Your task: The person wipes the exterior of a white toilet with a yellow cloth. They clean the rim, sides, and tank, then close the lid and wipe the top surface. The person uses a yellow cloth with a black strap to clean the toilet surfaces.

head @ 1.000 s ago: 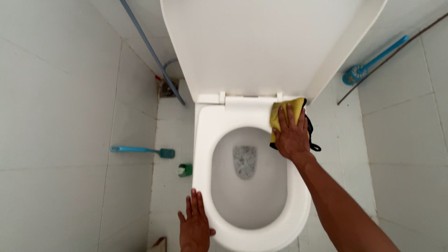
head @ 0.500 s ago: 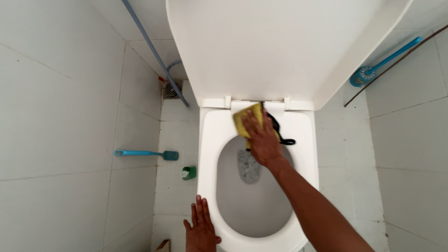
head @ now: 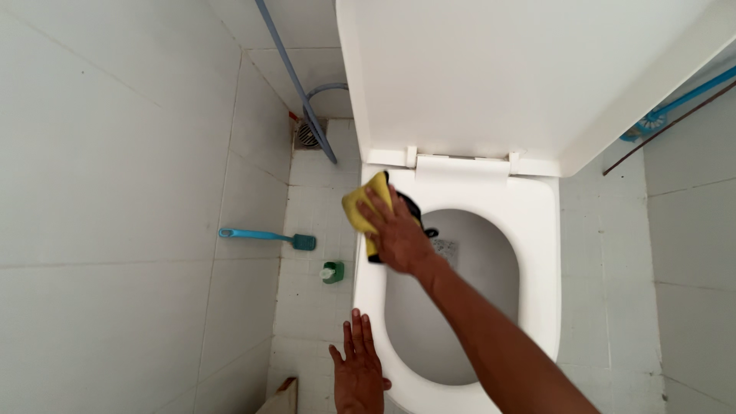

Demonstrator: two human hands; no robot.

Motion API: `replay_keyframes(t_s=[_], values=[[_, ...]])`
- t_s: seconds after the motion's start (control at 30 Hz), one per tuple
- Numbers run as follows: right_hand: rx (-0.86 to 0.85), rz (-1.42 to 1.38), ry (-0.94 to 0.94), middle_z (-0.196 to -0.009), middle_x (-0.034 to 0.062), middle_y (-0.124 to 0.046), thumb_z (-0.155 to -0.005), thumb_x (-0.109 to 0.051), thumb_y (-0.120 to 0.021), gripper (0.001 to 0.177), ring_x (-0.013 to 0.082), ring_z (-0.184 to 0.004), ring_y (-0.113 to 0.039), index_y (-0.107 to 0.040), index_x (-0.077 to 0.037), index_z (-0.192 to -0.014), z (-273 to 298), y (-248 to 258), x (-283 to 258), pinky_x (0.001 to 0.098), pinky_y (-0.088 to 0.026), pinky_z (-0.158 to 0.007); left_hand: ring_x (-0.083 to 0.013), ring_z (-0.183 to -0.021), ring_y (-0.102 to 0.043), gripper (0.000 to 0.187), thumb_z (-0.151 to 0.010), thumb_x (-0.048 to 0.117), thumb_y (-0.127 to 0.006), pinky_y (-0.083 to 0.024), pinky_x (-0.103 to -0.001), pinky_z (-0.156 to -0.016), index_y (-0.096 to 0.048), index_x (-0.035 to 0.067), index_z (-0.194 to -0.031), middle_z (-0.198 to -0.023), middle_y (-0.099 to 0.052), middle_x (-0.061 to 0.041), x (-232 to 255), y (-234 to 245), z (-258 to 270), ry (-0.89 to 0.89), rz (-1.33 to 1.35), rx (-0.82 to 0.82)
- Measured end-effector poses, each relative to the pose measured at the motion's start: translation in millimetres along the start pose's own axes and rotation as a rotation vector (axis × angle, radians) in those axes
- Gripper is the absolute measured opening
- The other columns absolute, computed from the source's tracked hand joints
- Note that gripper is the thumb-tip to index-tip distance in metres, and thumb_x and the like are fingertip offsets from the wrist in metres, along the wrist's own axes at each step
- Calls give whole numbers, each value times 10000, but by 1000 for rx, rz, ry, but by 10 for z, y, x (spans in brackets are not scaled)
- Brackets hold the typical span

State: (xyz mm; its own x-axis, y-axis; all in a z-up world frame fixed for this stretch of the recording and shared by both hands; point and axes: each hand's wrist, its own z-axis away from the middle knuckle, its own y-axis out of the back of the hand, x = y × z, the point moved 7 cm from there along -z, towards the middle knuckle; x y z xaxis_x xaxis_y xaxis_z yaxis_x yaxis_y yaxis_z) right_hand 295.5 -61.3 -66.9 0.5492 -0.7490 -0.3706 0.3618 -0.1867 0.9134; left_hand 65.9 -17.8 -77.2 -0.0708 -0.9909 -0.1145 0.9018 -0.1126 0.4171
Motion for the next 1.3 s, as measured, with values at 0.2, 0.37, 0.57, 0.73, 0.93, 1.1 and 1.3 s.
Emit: replay_keyframes(t_s=[0.2, 0.37, 0.57, 0.73, 0.93, 1.1, 1.3], values=[[-89, -172, -51, -1707, 42, -76, -1015, -318, -514, 652, 419, -1551, 9, -257, -205, -1605, 464, -209, -387, 536, -156, -1236, -411, -1582, 72, 1194, -989, 585, -621, -233, -587, -1220, 202, -45, -1583, -1679, 280, -251, -24, 25, 90, -17, -18, 41], [-35, -190, -30, -1699, 71, -99, -1012, -307, -544, 656, 438, -1543, -26, -272, -178, -1595, 770, -366, -623, 512, -183, -1247, -411, -1576, 53, 1203, -965, 555, -669, -205, -601, -1214, 166, -31, -1602, -1696, 235, -218, -50, 11, 157, 18, 20, 139], [-88, -192, -61, -1709, 73, -80, -1014, -288, -553, 689, 465, -1537, -40, -236, -174, -1615, 1218, -530, -976, 497, -192, -1236, -357, -1473, -331, 1186, -843, 537, -782, -296, -508, -1207, -54, -12, -1601, -1633, -292, -172, -258, -221, 438, 191, 593, 306], [-126, -301, -120, -1708, 80, -79, -1004, -295, -576, 732, 458, -1526, -86, -199, -187, -1623, 1732, -549, -1258, 497, -208, -1241, -313, -1224, -560, 727, -898, 249, -703, -449, -423, -1098, -340, 37, -1491, -1299, -625, -153, -244, -525, 656, 164, 919, 352], [-212, -237, -168, -1683, 84, -103, -998, -316, -600, 729, 438, -1528, -75, -206, -192, -1599, 2375, -528, -1355, 530, -156, -1233, -322, -1233, -495, 636, -812, 88, -694, -424, -435, -1088, -432, 27, -1389, -1313, -556, -156, -189, -553, 756, 97, 980, 500], [-214, -165, -164, -1665, 101, -167, -968, -253, -636, 745, 406, -1540, -92, -235, -184, -1593, 2911, -427, -1221, 525, -110, -1248, -313, -1244, -490, 545, -856, 49, -617, -434, -433, -1079, -459, 9, -1377, -1320, -544, -142, 2, -627, 898, -2, 949, 578], [-247, -66, -277, -1712, 84, -125, -925, -226, -671, 838, 383, -1538, -54, -210, -228, -1626, 3545, -354, -734, 551, -64, -1243, -301, -1297, -458, 555, -889, 64, -582, -420, -423, -1105, -429, -6, -1418, -1408, -470, -131, 382, -685, 1006, -130, 869, 554]])
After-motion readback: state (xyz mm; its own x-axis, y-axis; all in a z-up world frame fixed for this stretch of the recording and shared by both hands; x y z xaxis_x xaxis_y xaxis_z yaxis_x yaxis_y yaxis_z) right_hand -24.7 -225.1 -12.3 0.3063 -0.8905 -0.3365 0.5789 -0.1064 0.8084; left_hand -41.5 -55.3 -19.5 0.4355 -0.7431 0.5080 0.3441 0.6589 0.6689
